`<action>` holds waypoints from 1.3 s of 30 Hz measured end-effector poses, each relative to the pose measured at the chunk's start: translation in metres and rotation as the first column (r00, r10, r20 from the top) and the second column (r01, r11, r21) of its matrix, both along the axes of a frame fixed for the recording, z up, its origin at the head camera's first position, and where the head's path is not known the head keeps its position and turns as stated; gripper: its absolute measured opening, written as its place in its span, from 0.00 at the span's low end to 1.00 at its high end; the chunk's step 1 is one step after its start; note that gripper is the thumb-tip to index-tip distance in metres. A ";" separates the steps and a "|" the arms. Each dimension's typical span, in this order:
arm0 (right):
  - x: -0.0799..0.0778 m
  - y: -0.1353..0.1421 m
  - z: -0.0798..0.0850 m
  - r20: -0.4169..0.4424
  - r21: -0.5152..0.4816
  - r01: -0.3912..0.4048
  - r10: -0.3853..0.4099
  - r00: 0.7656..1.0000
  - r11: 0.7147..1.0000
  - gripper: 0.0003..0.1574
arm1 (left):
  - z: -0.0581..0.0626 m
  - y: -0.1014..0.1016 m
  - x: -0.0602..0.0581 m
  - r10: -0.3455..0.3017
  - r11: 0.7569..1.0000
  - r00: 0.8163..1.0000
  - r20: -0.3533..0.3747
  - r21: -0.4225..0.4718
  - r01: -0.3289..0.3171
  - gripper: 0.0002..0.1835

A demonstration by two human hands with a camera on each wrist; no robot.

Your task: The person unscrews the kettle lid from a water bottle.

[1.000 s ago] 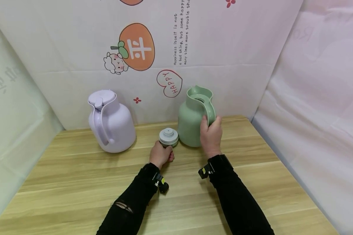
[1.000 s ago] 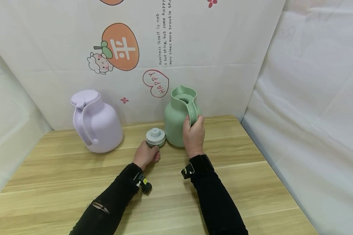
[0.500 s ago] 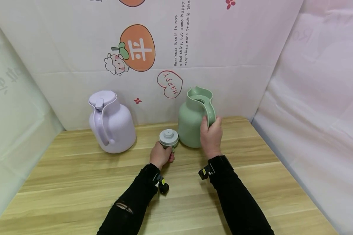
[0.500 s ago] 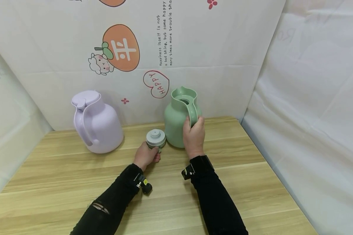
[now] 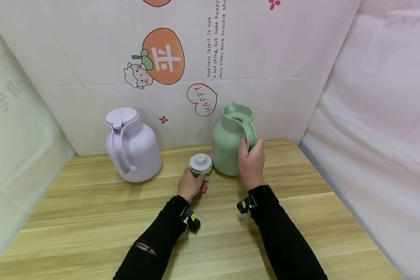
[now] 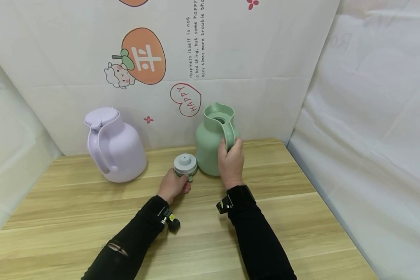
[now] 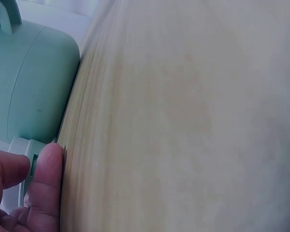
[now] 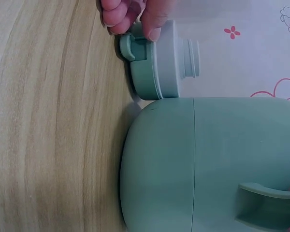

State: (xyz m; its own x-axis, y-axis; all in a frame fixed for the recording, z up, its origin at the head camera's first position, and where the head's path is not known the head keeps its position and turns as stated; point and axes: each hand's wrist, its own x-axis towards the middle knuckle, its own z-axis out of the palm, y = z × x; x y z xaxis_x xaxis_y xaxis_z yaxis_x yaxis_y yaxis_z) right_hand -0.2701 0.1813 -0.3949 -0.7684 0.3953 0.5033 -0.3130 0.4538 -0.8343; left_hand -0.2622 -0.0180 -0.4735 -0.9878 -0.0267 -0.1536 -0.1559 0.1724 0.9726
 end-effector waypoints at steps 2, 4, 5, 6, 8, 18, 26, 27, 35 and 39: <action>0.000 0.000 0.001 0.005 -0.008 -0.017 0.017 1.000 1.000 0.30 | 0.002 -0.001 0.002 0.002 1.000 1.000 0.005 0.004 -0.002 0.16; 0.001 0.001 0.001 0.012 -0.015 -0.032 0.032 0.999 0.999 0.30 | 0.003 -0.002 0.003 0.003 1.000 1.000 0.012 0.003 -0.003 0.17; 0.001 0.001 0.001 0.015 -0.018 -0.039 0.040 0.999 0.999 0.31 | 0.003 -0.002 0.003 0.002 1.000 1.000 0.015 -0.001 -0.002 0.18; 0.002 0.001 0.002 0.019 -0.020 -0.047 0.047 0.999 0.999 0.32 | 0.003 -0.003 0.003 0.000 1.000 1.000 0.019 -0.006 0.000 0.18; 0.003 0.001 0.001 0.025 -0.019 -0.054 0.055 0.998 0.998 0.33 | 0.002 -0.005 0.003 -0.004 0.999 1.000 0.023 -0.032 0.005 0.20; 0.011 0.006 0.003 0.058 -0.014 -0.119 0.120 0.991 0.993 0.36 | 0.012 -0.020 0.015 -0.078 0.971 0.997 0.020 -0.226 0.081 0.50; 0.019 0.011 0.001 0.101 0.043 -0.124 0.119 0.988 0.991 0.37 | 0.036 -0.042 0.031 -0.151 0.863 0.987 -0.055 -0.494 0.104 0.48; 0.020 0.012 0.000 0.107 0.048 -0.126 0.120 0.987 0.991 0.37 | 0.041 -0.045 0.034 -0.156 0.838 0.984 -0.081 -0.538 0.089 0.48; 0.033 0.014 -0.002 0.042 0.137 -0.053 0.048 0.998 0.989 0.44 | 0.070 -0.064 0.062 -0.223 0.696 0.925 -0.308 -0.715 -0.070 0.41; 0.045 0.014 -0.002 -0.054 0.253 0.042 -0.030 0.998 0.967 0.47 | 0.077 -0.073 0.074 -0.266 0.615 0.860 -0.436 -0.763 -0.196 0.39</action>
State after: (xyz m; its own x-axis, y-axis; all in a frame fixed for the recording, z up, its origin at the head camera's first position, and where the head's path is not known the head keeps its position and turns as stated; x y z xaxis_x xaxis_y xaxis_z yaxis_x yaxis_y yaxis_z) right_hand -0.2252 0.1951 -0.3972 -0.7276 0.2765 0.6277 -0.3306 0.6605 -0.6742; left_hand -0.1880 -0.0907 -0.3968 -0.9166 0.1323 0.3773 0.2903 0.8692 0.4003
